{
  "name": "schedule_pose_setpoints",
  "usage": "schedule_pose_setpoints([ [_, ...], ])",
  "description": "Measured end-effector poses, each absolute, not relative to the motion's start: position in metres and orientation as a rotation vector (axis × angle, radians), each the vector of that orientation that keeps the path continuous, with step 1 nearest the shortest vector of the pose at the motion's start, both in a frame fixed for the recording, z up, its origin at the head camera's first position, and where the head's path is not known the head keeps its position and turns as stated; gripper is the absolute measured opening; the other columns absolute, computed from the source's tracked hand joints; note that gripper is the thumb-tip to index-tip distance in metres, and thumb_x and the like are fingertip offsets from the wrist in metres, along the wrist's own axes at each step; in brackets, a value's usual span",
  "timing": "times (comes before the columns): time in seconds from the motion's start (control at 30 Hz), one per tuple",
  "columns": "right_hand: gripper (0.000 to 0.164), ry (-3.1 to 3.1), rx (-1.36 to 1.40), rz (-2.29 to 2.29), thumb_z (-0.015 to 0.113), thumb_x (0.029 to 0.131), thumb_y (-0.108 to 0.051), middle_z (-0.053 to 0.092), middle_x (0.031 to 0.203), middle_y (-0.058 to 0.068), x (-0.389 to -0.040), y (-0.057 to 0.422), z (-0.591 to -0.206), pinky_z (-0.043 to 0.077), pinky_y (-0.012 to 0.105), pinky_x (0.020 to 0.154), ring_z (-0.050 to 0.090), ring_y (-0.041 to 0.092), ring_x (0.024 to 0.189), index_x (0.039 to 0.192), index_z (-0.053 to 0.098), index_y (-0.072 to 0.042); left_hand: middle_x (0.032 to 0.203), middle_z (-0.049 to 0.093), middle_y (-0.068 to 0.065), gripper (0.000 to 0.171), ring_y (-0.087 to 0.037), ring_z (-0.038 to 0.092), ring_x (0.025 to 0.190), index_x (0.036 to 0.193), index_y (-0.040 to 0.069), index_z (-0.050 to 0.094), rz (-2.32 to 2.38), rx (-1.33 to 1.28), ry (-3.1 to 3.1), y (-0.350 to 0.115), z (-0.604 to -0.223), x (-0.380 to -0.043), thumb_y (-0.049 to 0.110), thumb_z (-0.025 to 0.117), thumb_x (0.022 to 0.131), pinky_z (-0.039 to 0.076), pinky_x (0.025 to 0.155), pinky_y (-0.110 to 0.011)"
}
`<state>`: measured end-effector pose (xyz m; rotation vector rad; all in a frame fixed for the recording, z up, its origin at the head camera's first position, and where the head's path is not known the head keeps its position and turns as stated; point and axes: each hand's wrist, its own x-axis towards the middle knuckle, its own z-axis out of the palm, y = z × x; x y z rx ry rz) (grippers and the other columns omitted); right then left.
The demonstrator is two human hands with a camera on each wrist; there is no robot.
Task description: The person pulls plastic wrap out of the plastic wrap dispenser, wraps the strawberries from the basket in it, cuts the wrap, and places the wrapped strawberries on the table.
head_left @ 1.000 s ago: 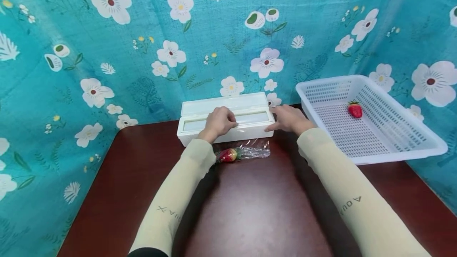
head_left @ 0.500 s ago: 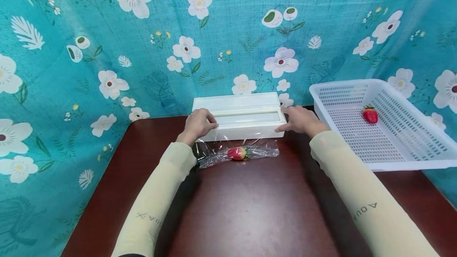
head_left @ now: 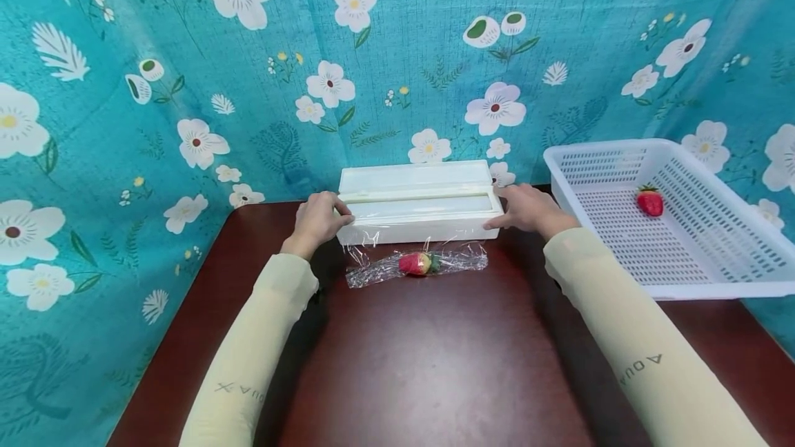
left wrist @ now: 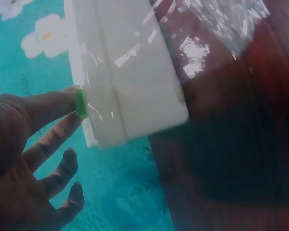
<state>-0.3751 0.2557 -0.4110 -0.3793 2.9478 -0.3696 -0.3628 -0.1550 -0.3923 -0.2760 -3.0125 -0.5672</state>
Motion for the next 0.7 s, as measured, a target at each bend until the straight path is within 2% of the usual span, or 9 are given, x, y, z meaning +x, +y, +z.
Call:
schedule_pose_setpoints([
  [0.17,0.095,2.947,-0.370,-0.388,0.083,0.086,-0.050,0.058,0.144,0.029,-0.372,0.256,-0.408,0.052,0.058,0.097,0.059,0.040,0.115,0.157,0.043,0.001,0.118,0.074,-0.012,0.020,-0.032,0.065,0.110,0.106,0.010,0.084,-0.577,-0.282,-3.004,-0.162,-0.392,-0.361,0.026,0.077,0.096,0.052,0.094,-0.054],
  [0.47,0.098,2.950,-0.371,-0.365,0.083,0.085,-0.054,0.058,0.145,0.029,-0.374,0.254,-0.406,0.052,0.057,0.098,0.059,0.040,0.117,0.157,0.044,-0.001,0.123,0.074,-0.015,0.020,-0.034,0.064,0.113,0.108,0.010,0.083,-0.663,-0.188,-3.011,-0.177,-0.393,-0.362,0.025,0.077,0.096,0.052,0.097,-0.054],
  [0.7,0.097,2.940,-0.375,-0.378,0.083,0.086,-0.051,0.054,0.148,0.031,-0.370,0.254,-0.407,0.050,0.062,0.104,0.057,0.044,0.123,0.157,0.042,0.002,0.119,0.072,-0.018,0.023,-0.032,0.062,0.105,0.114,0.005,0.078,-0.859,-0.239,-2.995,-0.179,-0.400,-0.357,0.021,0.073,0.098,0.056,0.091,-0.050],
])
